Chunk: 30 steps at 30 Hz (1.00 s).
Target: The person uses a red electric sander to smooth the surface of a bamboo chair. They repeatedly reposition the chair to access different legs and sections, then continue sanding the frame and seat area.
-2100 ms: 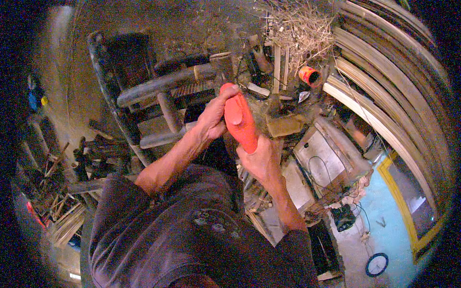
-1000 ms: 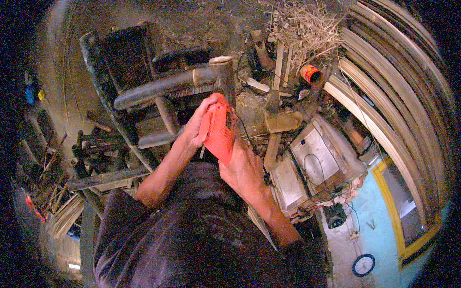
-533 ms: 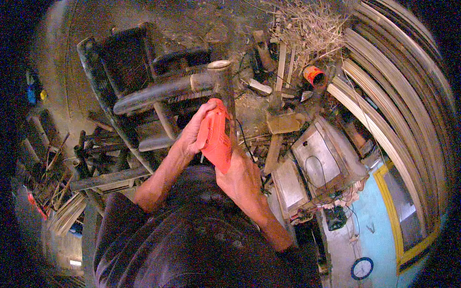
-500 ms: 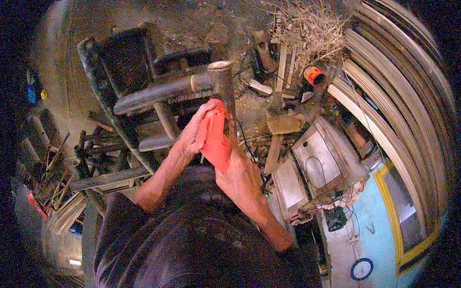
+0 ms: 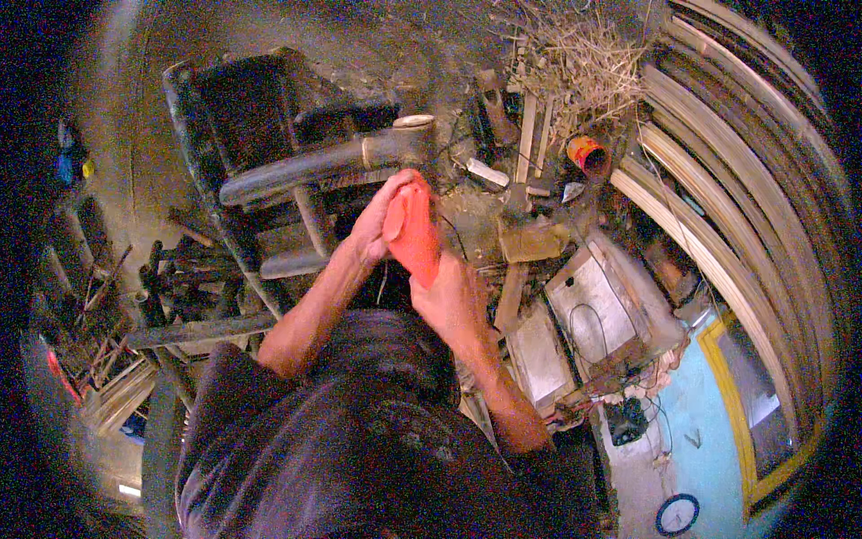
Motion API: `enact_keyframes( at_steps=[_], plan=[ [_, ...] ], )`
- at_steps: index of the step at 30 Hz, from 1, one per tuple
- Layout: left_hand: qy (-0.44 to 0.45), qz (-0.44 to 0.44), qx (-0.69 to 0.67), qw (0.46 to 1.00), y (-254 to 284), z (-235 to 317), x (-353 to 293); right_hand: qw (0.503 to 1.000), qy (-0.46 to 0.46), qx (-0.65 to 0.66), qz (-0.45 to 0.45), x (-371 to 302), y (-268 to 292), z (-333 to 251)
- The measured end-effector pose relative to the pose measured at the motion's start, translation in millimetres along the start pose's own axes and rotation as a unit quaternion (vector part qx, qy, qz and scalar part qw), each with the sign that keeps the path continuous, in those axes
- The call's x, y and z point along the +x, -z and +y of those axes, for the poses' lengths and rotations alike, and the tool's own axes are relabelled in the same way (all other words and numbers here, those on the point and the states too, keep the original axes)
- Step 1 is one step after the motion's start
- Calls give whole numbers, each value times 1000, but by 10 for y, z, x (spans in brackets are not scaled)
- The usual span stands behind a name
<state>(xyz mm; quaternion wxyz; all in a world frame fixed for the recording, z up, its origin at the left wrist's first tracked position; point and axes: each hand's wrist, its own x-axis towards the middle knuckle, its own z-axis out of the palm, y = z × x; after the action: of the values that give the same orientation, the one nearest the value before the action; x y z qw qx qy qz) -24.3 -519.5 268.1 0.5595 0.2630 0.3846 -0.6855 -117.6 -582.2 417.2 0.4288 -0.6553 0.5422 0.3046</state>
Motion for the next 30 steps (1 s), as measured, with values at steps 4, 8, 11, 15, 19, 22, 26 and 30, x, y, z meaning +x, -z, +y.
enact_keyframes(
  at_steps=[4,8,11,15,19,22,26,30],
  plan=[
    [2,-38,20,999,127,-11,327,998,20,54,13,186,-52,128],
    [-3,-49,16,999,136,0,340,995,73,60,33,321,-148,291],
    [-2,-31,23,999,94,-34,399,996,45,80,15,252,-19,149],
    [-37,-13,43,998,47,-77,350,993,88,68,42,258,-101,281],
    [-15,-36,-3,999,41,-172,312,992,101,71,39,88,-31,240],
    [-42,-23,-9,999,-75,-274,122,990,121,57,50,-6,-54,400],
    [-44,-1,81,996,-312,-369,-323,995,63,55,51,-381,-5,351],
    [-50,-32,133,989,-381,-794,-698,995,13,80,50,-1026,94,537]
  ],
)
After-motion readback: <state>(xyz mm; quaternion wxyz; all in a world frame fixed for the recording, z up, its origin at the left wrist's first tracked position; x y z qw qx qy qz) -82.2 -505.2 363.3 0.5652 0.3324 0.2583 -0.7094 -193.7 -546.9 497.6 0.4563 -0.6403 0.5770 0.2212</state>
